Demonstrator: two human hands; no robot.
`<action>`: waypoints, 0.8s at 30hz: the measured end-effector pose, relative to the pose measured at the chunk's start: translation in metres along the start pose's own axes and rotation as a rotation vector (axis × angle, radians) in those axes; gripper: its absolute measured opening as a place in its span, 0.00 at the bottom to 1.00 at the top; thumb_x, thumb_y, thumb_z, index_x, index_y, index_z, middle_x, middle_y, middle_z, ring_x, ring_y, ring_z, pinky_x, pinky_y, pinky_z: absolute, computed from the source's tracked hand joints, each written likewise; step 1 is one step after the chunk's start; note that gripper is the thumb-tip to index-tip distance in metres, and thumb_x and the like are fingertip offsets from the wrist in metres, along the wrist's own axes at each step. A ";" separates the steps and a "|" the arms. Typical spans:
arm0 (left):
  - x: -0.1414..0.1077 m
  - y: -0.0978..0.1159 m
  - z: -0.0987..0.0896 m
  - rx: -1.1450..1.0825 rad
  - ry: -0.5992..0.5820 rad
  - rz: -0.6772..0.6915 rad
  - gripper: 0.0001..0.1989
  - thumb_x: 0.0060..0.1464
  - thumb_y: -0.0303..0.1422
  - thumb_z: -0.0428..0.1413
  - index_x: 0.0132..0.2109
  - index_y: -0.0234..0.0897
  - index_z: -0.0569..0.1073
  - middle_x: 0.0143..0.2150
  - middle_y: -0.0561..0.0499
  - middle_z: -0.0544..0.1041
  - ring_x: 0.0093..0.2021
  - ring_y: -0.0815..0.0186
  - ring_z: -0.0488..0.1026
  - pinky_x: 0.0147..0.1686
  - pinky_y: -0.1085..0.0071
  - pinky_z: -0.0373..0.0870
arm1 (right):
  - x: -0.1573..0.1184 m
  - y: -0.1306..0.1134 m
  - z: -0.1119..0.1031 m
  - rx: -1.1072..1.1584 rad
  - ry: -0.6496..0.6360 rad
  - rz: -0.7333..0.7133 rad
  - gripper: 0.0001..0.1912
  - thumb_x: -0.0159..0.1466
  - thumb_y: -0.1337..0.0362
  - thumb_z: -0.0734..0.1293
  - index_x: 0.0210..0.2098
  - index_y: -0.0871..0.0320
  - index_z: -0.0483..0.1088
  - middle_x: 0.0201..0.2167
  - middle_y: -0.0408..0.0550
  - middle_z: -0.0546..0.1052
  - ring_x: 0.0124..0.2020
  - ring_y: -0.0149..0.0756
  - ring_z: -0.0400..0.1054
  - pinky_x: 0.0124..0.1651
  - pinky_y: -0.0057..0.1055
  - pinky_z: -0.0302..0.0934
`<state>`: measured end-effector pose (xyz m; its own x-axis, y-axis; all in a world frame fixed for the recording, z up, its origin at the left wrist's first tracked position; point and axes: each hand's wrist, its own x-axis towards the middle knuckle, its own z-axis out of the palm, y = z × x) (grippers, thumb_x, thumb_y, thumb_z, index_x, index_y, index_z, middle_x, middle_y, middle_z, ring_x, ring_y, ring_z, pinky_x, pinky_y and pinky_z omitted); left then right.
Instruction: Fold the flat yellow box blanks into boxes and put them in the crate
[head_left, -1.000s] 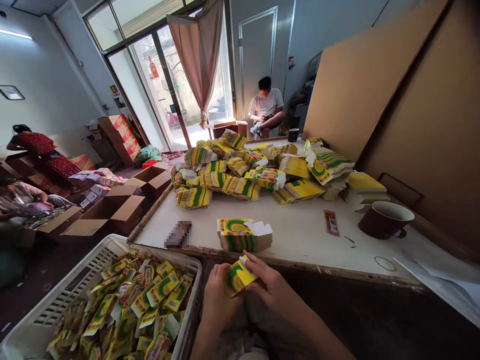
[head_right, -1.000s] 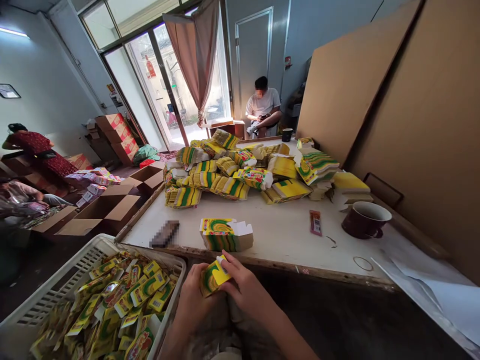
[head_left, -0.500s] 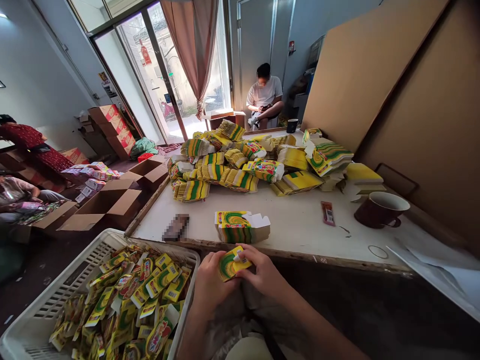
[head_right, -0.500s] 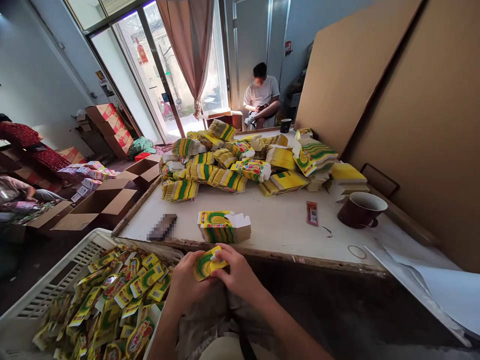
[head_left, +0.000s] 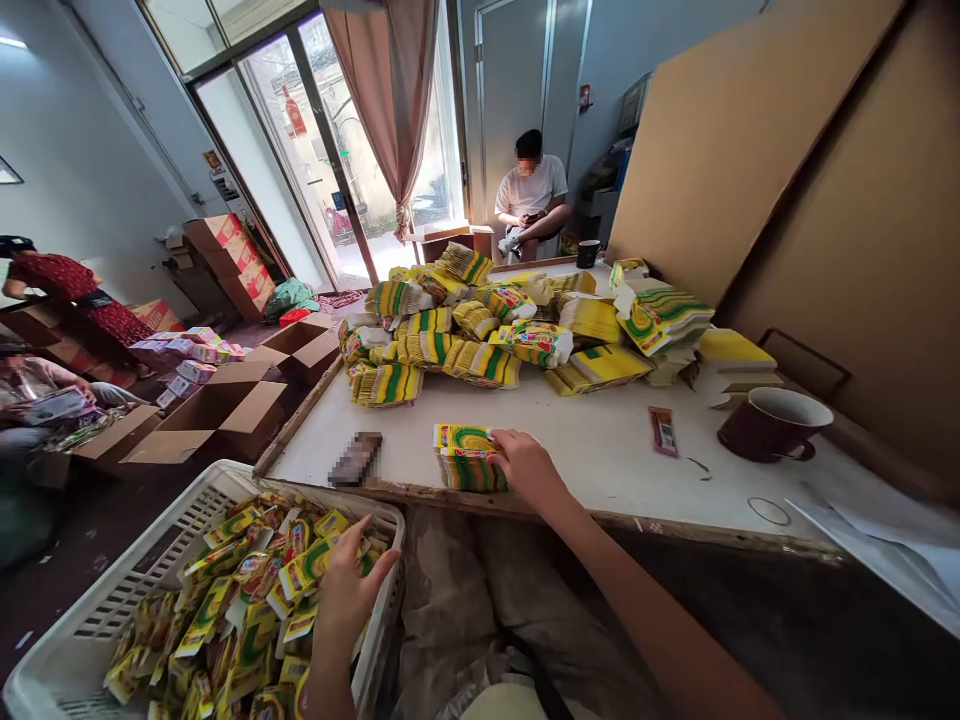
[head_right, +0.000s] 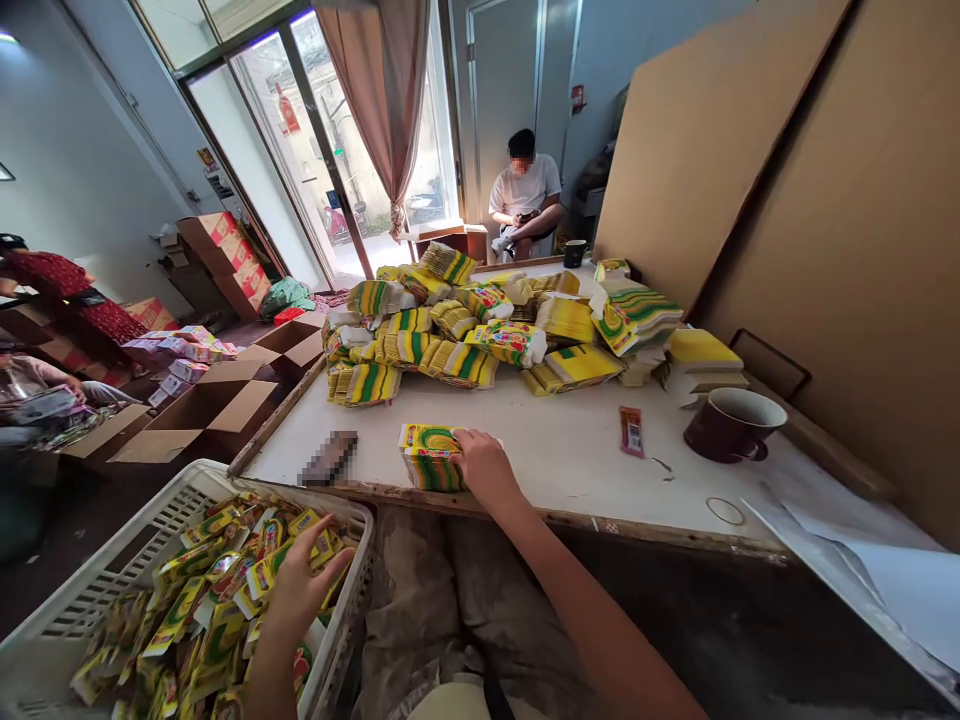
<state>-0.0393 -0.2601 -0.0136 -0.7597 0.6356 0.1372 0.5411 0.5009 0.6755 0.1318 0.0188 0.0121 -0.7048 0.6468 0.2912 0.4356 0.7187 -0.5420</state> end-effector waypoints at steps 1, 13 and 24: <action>-0.001 0.009 0.009 -0.077 -0.046 0.009 0.28 0.49 0.49 0.59 0.53 0.39 0.74 0.55 0.40 0.76 0.58 0.48 0.71 0.58 0.50 0.65 | -0.001 -0.001 0.001 -0.006 0.002 -0.002 0.14 0.62 0.71 0.66 0.48 0.62 0.71 0.45 0.61 0.78 0.49 0.53 0.71 0.51 0.44 0.63; 0.011 0.092 0.097 -1.170 -0.258 -0.211 0.32 0.43 0.46 0.67 0.52 0.34 0.73 0.48 0.40 0.79 0.49 0.55 0.77 0.52 0.59 0.73 | -0.023 -0.027 -0.010 0.301 0.069 -0.043 0.18 0.58 0.76 0.63 0.46 0.55 0.61 0.36 0.48 0.73 0.38 0.41 0.69 0.42 0.36 0.63; 0.002 0.095 0.113 -0.974 0.227 -0.003 0.23 0.56 0.48 0.53 0.51 0.37 0.75 0.47 0.42 0.80 0.52 0.55 0.75 0.55 0.59 0.71 | -0.072 -0.057 0.036 0.936 -0.001 0.209 0.12 0.59 0.62 0.69 0.34 0.53 0.60 0.27 0.40 0.71 0.29 0.34 0.68 0.31 0.30 0.62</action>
<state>0.0516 -0.1446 -0.0310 -0.8662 0.4573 0.2012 0.0847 -0.2626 0.9612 0.1373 -0.0775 -0.0067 -0.6645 0.7382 0.1164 -0.0708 0.0929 -0.9932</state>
